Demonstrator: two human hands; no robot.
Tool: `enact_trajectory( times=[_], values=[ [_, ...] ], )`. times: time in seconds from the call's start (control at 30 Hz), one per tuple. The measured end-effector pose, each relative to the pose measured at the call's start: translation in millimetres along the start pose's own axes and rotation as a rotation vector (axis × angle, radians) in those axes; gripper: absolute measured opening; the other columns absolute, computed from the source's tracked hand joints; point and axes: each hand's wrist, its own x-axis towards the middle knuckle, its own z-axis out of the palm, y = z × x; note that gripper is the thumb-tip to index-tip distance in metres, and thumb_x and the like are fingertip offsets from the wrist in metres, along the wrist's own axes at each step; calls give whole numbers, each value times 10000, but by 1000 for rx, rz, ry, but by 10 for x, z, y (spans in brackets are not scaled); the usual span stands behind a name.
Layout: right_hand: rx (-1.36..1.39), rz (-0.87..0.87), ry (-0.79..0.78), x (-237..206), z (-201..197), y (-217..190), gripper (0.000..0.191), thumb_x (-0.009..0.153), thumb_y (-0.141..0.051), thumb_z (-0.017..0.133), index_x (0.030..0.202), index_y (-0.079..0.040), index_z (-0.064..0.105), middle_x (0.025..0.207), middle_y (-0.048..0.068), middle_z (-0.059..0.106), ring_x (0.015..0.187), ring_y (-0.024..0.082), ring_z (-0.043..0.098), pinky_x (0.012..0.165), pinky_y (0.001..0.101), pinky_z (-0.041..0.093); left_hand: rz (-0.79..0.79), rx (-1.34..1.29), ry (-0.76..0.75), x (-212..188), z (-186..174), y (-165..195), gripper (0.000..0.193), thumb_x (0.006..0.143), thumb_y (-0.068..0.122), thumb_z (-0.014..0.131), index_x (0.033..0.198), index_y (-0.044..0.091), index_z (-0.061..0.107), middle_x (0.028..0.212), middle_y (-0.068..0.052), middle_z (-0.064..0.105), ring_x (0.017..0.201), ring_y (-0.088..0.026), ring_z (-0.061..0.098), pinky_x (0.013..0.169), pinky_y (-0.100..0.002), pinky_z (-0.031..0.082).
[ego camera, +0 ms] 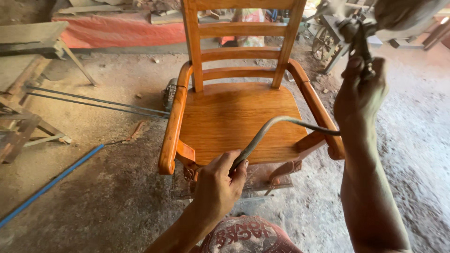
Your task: The person uses a spray gun to apply a clear finish to a wooden chair, moving around it to cover the seat, back, and legs. They then refill the spray gun from a paint can and resume spraying.
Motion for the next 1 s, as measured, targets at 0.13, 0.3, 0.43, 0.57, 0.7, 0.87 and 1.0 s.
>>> enact_trajectory(
  times=[0.13, 0.3, 0.43, 0.57, 0.7, 0.87, 1.0],
  values=[
    [-153, 90, -129, -345, -32, -86, 340, 1202, -398, 417, 1032, -104, 434, 687, 79, 532, 494, 88, 385, 398, 309, 320, 13, -39, 2, -65, 94, -79, 216, 913, 103, 723, 1075, -30, 669, 833, -182, 727, 692, -278, 764, 562, -366, 586],
    [-316, 336, -276, -725, -35, -143, 328, 1116, -397, 443, 1040, -79, 456, 614, 79, 538, 478, 178, 433, 436, 397, 362, -32, 21, -85, -106, 173, -124, 211, 892, 132, 750, 1038, -6, 689, 814, -178, 727, 671, -296, 742, 574, -406, 567],
    [-401, 383, -336, -940, -13, -88, 371, 1096, -412, 522, 1048, -45, 498, 700, 120, 590, 557, 246, 521, 508, 456, 445, -70, -7, -174, -112, 222, -129, 189, 894, 129, 750, 1022, 4, 690, 796, -168, 725, 682, -297, 737, 592, -420, 559],
    [-491, 151, -335, -1003, 7, -50, 389, 1064, -413, 619, 997, -38, 537, 737, 152, 626, 627, 262, 579, 578, 439, 474, -43, -43, -165, -117, 256, -129, 197, 894, 110, 736, 1056, 5, 695, 830, -167, 732, 686, -289, 743, 604, -409, 574],
    [-454, 261, -337, -835, -18, -76, 382, 1076, -399, 599, 988, -36, 515, 715, 136, 614, 599, 263, 578, 554, 449, 474, -72, -28, -204, -92, 246, -122, 170, 920, 122, 726, 1029, 1, 678, 820, -159, 727, 669, -261, 747, 589, -390, 580],
    [-244, 169, -214, -350, -68, -76, 307, 1158, -362, 482, 1022, -89, 443, 653, 73, 548, 470, 160, 406, 431, 386, 338, -1, 10, -42, -34, 184, -46, 199, 892, 116, 743, 1026, -19, 686, 785, -180, 728, 630, -272, 730, 545, -393, 562],
    [-151, -123, -60, 39, -107, -14, 316, 1255, -327, 482, 1049, -93, 431, 695, 26, 518, 514, 67, 404, 416, 286, 315, -87, -7, -115, 18, 115, 16, 198, 943, 136, 705, 1056, -20, 657, 770, -153, 725, 585, -219, 733, 480, -352, 574]
  ],
)
